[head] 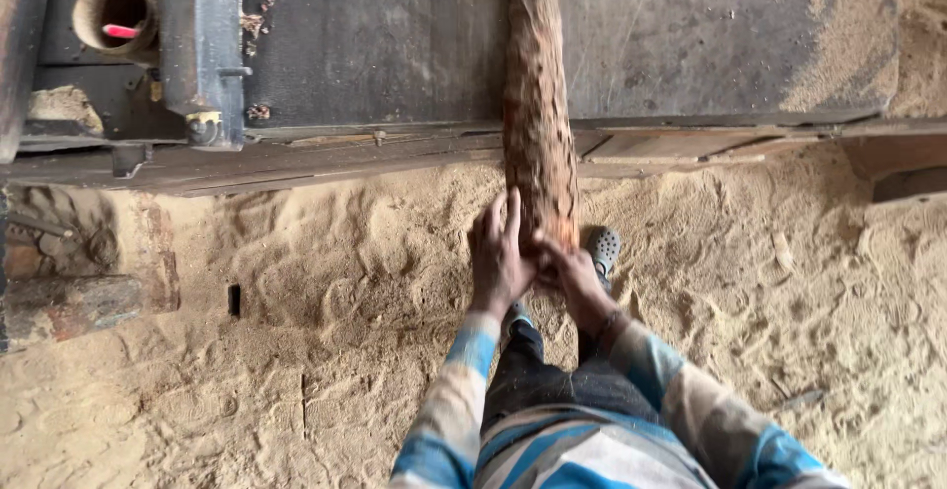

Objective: The person manipulates large logs and wood pieces by hand on a bandsaw table to cut them into smaller sections.

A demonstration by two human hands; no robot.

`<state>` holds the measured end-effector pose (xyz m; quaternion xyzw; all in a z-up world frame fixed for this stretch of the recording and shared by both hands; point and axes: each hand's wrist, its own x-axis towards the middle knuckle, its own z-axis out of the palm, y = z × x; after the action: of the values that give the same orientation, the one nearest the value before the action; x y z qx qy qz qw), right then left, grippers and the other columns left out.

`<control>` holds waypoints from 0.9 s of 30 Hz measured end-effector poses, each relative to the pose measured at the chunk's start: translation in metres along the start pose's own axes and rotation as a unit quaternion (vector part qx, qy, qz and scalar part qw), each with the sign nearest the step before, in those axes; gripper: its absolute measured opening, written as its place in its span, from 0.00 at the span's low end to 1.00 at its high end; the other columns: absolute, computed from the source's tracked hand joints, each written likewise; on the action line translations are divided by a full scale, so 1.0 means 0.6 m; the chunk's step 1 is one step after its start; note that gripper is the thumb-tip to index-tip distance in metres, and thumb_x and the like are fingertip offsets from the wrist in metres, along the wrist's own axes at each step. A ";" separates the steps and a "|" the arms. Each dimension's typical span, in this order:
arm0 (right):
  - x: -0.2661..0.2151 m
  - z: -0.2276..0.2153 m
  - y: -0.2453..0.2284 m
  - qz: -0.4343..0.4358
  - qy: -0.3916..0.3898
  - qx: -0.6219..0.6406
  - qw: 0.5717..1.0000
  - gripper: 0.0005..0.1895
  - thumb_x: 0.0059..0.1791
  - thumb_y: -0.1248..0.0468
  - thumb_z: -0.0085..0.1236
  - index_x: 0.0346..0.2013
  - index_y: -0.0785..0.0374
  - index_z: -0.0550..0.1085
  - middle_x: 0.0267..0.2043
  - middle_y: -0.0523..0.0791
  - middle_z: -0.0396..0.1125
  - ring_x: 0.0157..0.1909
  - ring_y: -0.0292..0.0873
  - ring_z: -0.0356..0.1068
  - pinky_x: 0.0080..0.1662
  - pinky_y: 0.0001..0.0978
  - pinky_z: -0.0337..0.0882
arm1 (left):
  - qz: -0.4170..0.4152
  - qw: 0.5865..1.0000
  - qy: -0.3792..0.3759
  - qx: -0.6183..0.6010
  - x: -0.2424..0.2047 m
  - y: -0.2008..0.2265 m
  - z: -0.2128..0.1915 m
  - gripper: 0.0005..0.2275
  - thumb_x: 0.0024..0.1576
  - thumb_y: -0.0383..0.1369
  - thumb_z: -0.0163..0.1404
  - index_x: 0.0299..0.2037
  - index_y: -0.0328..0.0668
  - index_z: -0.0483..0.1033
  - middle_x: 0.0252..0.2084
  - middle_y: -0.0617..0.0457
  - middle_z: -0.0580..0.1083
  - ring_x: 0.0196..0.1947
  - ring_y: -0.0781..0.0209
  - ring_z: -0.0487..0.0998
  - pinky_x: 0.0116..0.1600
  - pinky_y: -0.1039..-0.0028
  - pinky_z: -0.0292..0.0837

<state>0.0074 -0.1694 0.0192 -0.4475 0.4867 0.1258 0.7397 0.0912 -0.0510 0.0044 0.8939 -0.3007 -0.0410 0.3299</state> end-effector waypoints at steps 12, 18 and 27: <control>0.027 -0.161 -0.144 -0.109 0.034 -0.038 0.993 0.32 0.55 0.42 0.44 0.53 0.69 0.76 0.50 0.53 0.77 0.51 0.47 0.79 0.56 0.41 0.77 | 0.017 0.994 0.103 -0.029 0.330 -0.081 0.086 0.53 0.38 0.59 0.70 0.72 0.40 0.59 0.70 0.40 0.67 0.69 0.44 0.68 0.72 0.53 0.63; 0.049 -0.295 -0.218 -0.112 0.096 -0.009 0.989 0.31 0.56 0.44 0.45 0.51 0.70 0.76 0.48 0.53 0.77 0.47 0.46 0.79 0.51 0.40 0.79 | 0.010 0.976 0.178 -0.126 0.466 -0.086 0.097 0.44 0.37 0.48 0.77 0.61 0.40 0.67 0.58 0.43 0.70 0.60 0.45 0.71 0.64 0.56 0.69; 0.184 -0.550 -0.518 -0.246 0.065 0.097 0.962 0.19 0.56 0.51 0.51 0.44 0.66 0.76 0.42 0.47 0.75 0.43 0.41 0.77 0.49 0.35 0.80 | -0.122 0.910 0.387 0.083 0.568 0.003 0.181 0.34 0.50 0.43 0.73 0.57 0.39 0.62 0.56 0.37 0.65 0.60 0.39 0.63 0.63 0.49 0.59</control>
<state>0.0547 -0.6323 0.0532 -0.4864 0.4188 -0.1373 0.7544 0.3388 -0.3063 -0.0365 0.8936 -0.0402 0.2930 0.3375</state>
